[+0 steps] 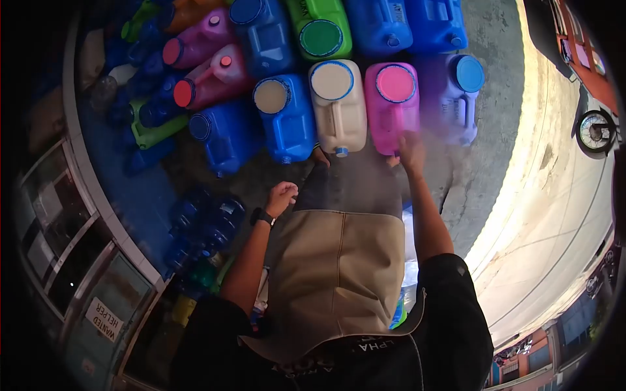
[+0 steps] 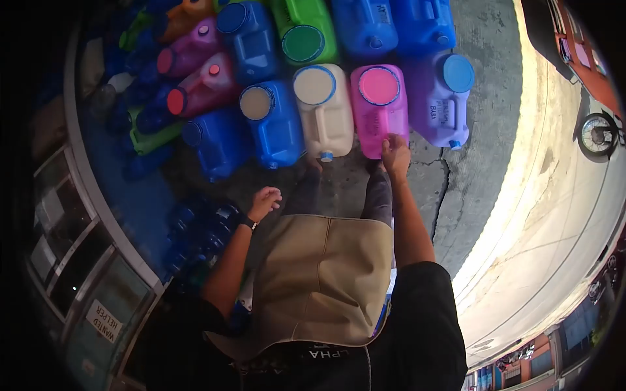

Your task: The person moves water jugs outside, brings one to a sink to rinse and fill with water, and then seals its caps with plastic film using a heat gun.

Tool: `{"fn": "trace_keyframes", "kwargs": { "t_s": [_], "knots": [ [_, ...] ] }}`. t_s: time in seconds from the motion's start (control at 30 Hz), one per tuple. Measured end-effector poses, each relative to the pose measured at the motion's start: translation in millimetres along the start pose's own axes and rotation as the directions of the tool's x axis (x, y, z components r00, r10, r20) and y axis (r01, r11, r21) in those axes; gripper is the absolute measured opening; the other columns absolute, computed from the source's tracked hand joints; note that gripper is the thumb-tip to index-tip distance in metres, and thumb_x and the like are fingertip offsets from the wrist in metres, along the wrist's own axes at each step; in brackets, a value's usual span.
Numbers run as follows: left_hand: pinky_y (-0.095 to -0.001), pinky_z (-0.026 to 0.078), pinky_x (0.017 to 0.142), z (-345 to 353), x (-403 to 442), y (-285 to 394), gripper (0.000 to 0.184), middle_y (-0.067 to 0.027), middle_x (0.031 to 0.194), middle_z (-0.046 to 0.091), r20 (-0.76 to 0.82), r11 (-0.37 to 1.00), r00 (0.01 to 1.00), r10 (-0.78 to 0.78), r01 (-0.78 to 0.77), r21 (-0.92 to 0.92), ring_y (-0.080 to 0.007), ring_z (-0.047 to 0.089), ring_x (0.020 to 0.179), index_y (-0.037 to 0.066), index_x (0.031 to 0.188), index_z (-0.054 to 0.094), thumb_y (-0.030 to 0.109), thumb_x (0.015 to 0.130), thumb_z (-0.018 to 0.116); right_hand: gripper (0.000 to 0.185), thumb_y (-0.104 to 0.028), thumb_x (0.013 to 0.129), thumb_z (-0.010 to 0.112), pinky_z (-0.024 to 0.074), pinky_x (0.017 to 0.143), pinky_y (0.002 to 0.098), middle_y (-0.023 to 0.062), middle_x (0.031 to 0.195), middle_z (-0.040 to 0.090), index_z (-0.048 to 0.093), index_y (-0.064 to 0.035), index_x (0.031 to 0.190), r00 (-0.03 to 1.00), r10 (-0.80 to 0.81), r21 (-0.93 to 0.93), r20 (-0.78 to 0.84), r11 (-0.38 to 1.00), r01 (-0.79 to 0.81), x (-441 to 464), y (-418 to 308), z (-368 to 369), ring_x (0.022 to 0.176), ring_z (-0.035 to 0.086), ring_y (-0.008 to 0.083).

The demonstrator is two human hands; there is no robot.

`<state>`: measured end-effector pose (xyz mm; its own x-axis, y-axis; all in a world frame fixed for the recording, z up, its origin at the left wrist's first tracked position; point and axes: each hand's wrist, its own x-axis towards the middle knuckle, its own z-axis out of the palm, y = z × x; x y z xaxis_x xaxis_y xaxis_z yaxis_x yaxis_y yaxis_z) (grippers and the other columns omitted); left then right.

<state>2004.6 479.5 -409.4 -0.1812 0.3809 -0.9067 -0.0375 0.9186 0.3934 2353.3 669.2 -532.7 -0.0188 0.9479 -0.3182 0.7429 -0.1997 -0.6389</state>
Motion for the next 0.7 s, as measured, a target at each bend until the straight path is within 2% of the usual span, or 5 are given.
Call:
{"fn": "trace_keyframes", "kwargs": {
  "t_s": [0.2,0.4,0.53,0.6,0.7],
  "knots": [
    [-0.0386,0.048,0.076,-25,115,-11,0.042,-0.0170,0.098,0.060,-0.578,0.853,0.628,0.520,-0.416,0.315,-0.0316,0.059,0.087,0.004,0.110,0.053,0.021,0.075,0.067,0.029,-0.028,0.078,0.062,0.0488,0.068,0.0370,0.0152,0.088,0.065,0.063,-0.0039,0.094,0.965,-0.017,-0.052,0.260,0.998,0.031,28,-89,58,0.078,0.064,0.0281],
    [-0.0404,0.048,0.075,-47,209,42,0.056,-0.0197,0.098,0.060,-0.380,0.944,0.865,0.328,-0.315,0.098,-0.0357,0.058,0.091,0.002,0.110,0.050,0.028,0.065,0.070,0.031,-0.028,0.077,0.066,0.0444,0.050,0.0271,0.0066,0.071,0.059,0.059,0.0017,0.083,0.904,-0.063,0.339,0.424,0.936,-0.094,40,-125,150,0.056,0.056,0.0138],
    [-0.0380,0.049,0.065,-56,225,31,0.042,-0.0153,0.080,0.063,-0.313,0.936,0.901,0.301,-0.342,-0.086,-0.0303,0.062,0.073,0.002,0.096,0.056,0.029,0.066,0.068,0.023,-0.021,0.074,0.069,0.0405,0.042,0.0267,0.0005,0.055,0.051,0.057,-0.0020,0.077,0.913,0.360,0.314,0.194,0.859,-0.405,34,-145,190,0.044,0.049,0.0101],
    [-0.0359,0.047,0.058,-60,213,30,0.032,-0.0115,0.065,0.062,0.116,0.923,0.979,0.168,-0.116,-0.366,-0.0241,0.060,0.059,0.002,0.078,0.060,0.032,0.069,0.065,0.021,-0.018,0.073,0.071,0.0392,0.039,0.0258,0.0005,0.054,0.050,0.057,-0.0035,0.077,0.865,0.459,0.309,0.202,0.808,-0.501,27,-150,192,0.042,0.048,0.0096],
    [-0.0362,0.044,0.055,-72,207,19,0.037,-0.0116,0.063,0.062,-0.178,0.899,0.966,0.186,-0.241,-0.367,-0.0240,0.059,0.054,0.001,0.069,0.061,0.039,0.072,0.064,0.018,-0.016,0.074,0.070,0.0393,0.039,0.0239,0.0004,0.054,0.051,0.057,-0.0044,0.081,0.863,0.458,0.311,0.213,0.806,-0.504,10,-179,213,0.042,0.048,0.0089]
  ]
}}
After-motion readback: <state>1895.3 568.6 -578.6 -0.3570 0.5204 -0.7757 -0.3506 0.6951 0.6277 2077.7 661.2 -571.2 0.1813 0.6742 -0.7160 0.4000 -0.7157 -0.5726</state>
